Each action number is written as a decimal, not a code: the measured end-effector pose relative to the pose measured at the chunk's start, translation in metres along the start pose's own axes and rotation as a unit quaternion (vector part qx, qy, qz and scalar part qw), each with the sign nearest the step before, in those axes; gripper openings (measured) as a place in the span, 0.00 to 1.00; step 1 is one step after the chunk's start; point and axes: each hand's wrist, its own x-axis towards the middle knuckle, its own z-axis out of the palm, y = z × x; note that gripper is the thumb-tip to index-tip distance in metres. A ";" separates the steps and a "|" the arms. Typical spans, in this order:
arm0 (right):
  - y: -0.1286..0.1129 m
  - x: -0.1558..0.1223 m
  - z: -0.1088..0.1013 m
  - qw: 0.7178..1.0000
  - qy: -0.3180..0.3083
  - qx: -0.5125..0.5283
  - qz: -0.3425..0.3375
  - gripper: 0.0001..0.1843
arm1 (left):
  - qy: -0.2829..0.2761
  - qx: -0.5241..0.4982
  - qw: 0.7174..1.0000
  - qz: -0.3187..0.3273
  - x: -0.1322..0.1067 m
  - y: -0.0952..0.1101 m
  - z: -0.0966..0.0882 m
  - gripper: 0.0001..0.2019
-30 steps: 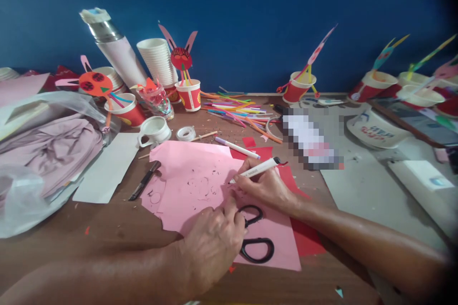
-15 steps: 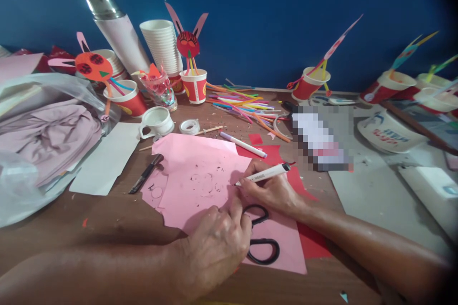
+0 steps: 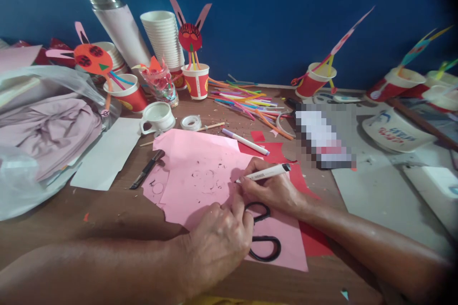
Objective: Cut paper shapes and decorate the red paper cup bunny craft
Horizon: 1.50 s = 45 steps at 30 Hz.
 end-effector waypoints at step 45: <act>0.002 0.001 -0.002 0.989 0.094 -0.010 -0.113 0.07 | 0.003 0.024 1.000 0.015 0.001 -0.001 0.000 0.10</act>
